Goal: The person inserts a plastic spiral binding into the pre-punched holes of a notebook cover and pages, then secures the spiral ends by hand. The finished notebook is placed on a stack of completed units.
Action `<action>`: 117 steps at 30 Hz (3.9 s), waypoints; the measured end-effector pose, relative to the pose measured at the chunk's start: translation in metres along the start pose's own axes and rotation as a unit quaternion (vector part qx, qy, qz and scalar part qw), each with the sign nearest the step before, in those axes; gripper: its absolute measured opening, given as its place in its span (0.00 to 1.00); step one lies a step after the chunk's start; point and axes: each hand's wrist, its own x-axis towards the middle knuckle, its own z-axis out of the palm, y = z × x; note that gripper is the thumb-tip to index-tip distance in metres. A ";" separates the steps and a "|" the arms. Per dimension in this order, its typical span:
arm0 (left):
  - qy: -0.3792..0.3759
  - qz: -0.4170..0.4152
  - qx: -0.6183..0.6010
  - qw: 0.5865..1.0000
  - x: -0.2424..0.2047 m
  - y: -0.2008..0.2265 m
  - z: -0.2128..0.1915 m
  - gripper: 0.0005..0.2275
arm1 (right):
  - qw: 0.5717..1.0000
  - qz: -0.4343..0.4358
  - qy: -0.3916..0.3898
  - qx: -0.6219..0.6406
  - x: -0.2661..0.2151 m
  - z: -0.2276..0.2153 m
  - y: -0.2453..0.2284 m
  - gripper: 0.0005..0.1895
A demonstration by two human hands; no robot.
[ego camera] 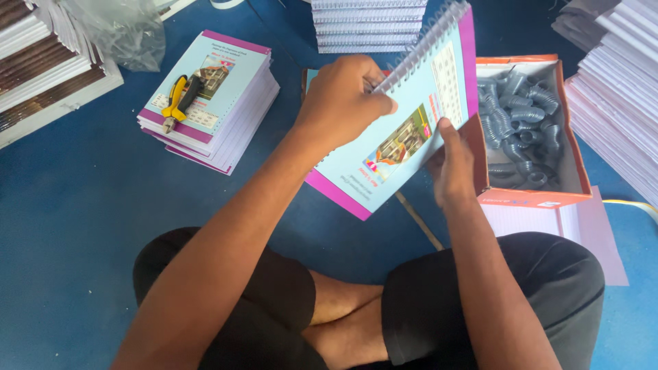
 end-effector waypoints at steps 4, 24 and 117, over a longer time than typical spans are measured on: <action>0.003 -0.067 0.000 0.998 0.005 0.008 -0.008 0.14 | 0.987 0.121 -0.088 0.061 -0.010 0.013 -0.007 0.41; -0.131 0.205 0.136 0.960 -0.018 0.026 -0.025 0.16 | 0.956 0.233 -0.148 0.096 0.009 -0.011 0.040 0.24; 0.163 -0.152 -0.359 0.906 -0.095 -0.201 0.045 0.18 | 0.965 -0.168 -0.003 -0.201 0.029 -0.017 0.058 0.16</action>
